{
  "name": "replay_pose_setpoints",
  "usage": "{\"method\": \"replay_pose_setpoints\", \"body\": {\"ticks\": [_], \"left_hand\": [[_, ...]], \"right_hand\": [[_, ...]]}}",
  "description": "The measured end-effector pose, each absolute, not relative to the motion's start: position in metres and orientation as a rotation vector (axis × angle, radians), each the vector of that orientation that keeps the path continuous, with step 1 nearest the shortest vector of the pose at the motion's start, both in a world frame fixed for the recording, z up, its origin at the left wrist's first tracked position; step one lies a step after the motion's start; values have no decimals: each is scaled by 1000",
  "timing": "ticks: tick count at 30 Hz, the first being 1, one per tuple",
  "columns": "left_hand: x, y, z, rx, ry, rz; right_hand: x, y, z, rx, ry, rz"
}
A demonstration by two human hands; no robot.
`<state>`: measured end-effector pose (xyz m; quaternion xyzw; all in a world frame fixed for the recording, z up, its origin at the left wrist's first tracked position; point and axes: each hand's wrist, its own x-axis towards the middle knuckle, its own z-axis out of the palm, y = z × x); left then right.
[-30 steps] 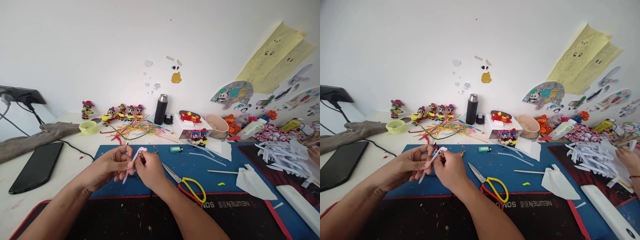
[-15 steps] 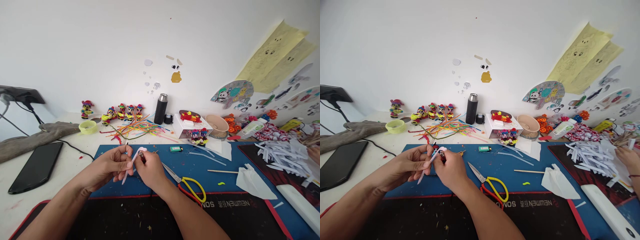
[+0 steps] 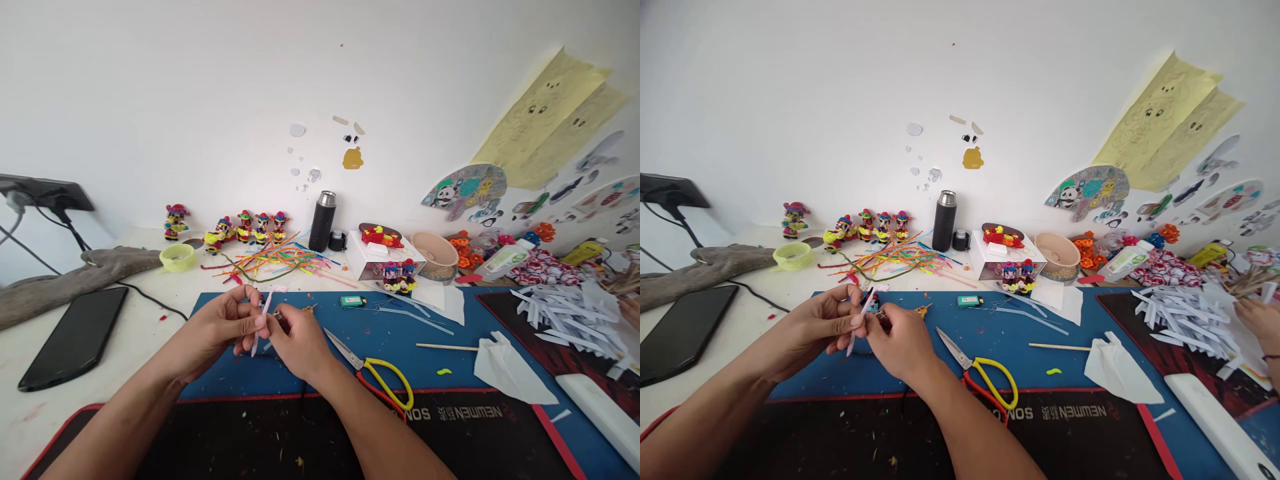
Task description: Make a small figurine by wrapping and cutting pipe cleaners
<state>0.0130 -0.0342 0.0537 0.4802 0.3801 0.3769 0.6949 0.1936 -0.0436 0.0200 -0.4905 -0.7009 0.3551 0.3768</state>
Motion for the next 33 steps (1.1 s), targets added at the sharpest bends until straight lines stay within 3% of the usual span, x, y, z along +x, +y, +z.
{"method": "replay_pose_setpoints", "body": {"ticks": [8,16,33], "left_hand": [[19,-32,49,1287,961,950],[20,-32,40,1384,1031,919],[21,-34,38,1463,1058,852]], "right_hand": [[196,-33,9,-1183,-1531,1019],[201,-25,17,-970,-1082,1415],[202,-23,15,-996,-1076,1328]]}}
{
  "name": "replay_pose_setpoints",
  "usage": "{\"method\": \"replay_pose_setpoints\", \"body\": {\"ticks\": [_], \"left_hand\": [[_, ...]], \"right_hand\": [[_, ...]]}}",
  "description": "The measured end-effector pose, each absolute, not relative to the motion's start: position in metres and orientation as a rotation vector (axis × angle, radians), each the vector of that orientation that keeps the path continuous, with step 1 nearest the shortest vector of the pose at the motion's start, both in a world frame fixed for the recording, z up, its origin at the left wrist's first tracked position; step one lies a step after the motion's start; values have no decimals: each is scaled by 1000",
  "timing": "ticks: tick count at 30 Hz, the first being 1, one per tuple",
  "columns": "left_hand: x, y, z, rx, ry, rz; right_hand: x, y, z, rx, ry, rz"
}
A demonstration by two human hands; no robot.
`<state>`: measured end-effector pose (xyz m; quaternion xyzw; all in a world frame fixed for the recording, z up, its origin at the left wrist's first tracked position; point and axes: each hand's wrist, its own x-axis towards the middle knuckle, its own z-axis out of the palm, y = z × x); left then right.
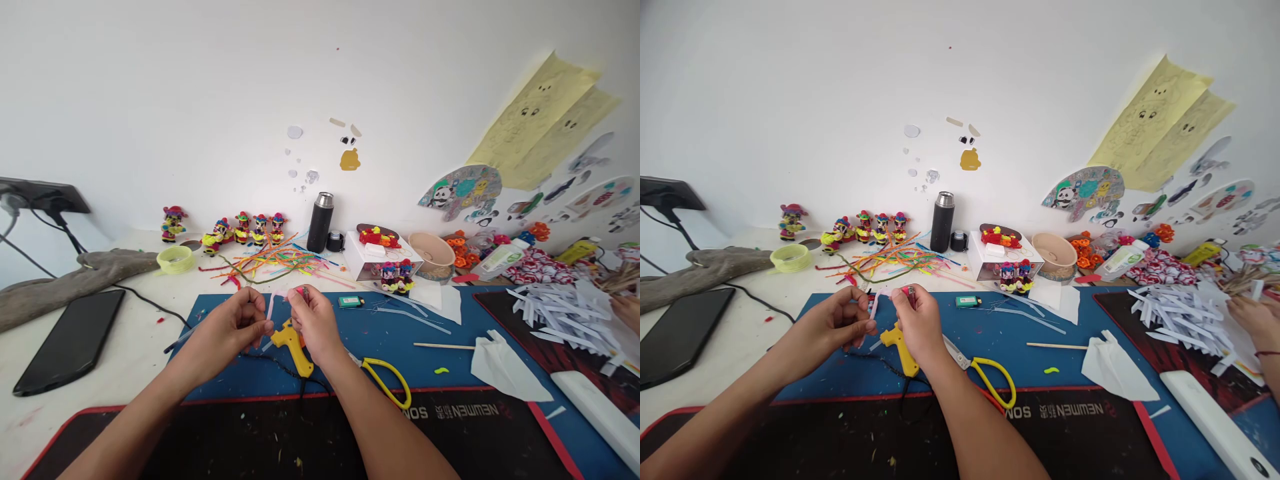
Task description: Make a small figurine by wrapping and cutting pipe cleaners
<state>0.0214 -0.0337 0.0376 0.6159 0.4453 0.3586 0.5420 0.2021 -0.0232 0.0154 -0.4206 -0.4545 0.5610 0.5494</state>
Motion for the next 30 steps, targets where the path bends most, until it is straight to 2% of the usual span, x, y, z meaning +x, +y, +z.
{"method": "replay_pose_setpoints", "body": {"ticks": [6,30], "left_hand": [[23,-34,40,1458,1032,818],[17,-30,46,1447,1156,858]], "right_hand": [[202,-22,11,-1101,-1168,1193],[199,-34,15,-1131,-1423,1056]]}}
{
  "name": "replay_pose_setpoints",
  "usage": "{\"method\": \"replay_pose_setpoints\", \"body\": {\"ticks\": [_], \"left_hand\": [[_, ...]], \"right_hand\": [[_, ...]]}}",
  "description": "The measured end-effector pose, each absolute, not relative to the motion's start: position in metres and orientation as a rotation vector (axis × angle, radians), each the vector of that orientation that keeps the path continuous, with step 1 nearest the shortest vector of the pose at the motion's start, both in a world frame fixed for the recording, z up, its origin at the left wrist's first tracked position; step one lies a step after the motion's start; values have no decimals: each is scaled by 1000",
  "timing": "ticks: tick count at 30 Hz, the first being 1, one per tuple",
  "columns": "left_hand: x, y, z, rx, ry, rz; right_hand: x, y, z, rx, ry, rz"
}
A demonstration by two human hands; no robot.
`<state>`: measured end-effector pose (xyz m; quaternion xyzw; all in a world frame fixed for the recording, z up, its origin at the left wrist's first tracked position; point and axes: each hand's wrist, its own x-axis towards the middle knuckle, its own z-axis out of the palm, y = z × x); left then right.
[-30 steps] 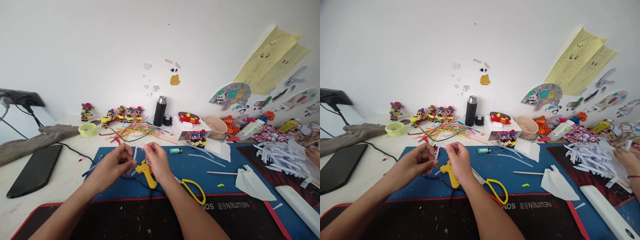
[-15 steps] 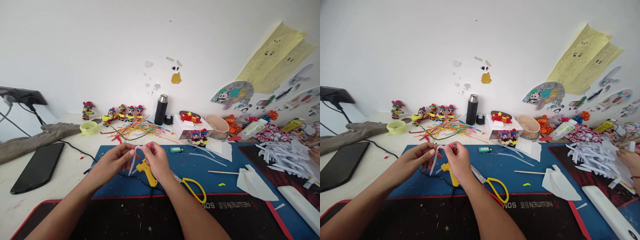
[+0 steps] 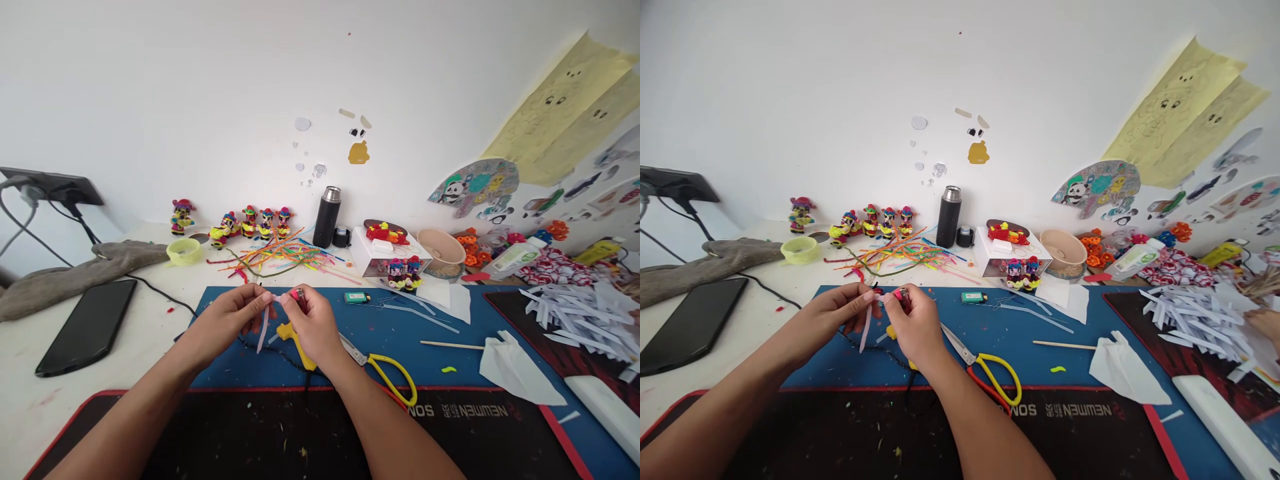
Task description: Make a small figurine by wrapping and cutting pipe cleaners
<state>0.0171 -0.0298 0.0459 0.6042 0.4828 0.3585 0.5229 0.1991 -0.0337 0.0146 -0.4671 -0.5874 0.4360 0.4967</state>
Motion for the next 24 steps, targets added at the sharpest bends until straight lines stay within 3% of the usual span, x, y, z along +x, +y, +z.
{"method": "replay_pose_setpoints", "body": {"ticks": [24], "left_hand": [[20,-28,50,1340,1167,978]], "right_hand": [[199,-31,13,-1113,-1382,1122]]}}
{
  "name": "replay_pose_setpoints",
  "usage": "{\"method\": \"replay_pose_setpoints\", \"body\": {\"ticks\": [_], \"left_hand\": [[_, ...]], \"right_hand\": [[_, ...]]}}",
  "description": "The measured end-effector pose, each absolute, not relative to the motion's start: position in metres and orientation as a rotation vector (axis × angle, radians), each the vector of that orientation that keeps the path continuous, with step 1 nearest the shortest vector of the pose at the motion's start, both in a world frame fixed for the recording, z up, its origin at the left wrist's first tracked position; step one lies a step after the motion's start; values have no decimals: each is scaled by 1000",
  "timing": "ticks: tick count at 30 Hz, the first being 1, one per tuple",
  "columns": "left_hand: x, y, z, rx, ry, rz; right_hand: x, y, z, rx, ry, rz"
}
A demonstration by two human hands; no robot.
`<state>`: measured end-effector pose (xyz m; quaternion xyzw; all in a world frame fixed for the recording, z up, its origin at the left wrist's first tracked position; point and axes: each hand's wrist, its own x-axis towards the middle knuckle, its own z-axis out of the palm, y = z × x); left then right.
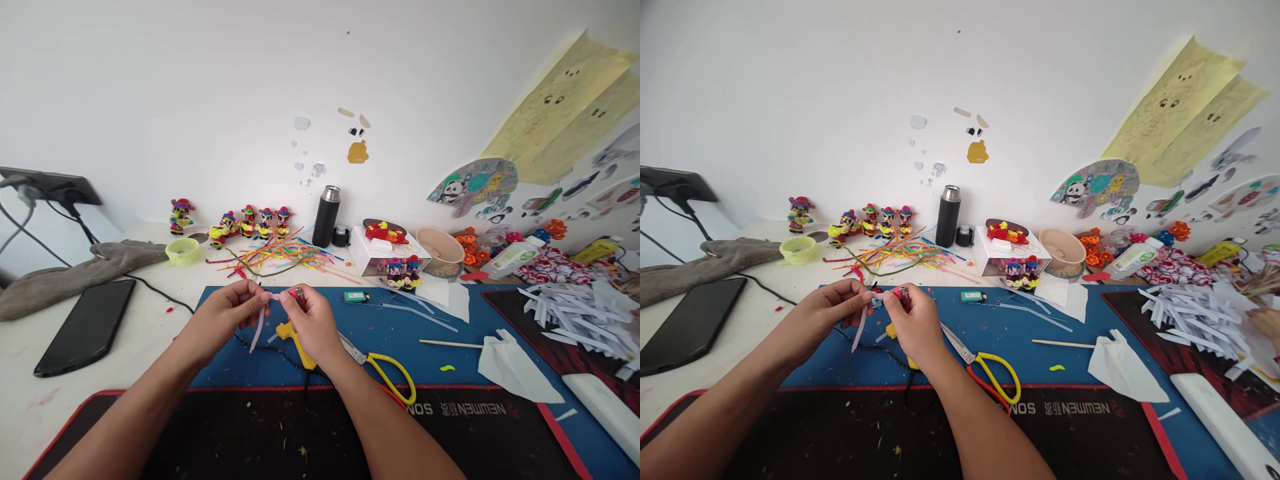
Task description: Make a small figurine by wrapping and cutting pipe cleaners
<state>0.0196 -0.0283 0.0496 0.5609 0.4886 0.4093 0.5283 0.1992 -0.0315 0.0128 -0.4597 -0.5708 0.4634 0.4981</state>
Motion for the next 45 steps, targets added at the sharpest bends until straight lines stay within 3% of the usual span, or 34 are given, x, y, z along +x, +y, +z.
{"method": "replay_pose_setpoints", "body": {"ticks": [45], "left_hand": [[20,-28,49,1302,1142,937]], "right_hand": [[198,-34,19,-1137,-1423,1096]]}}
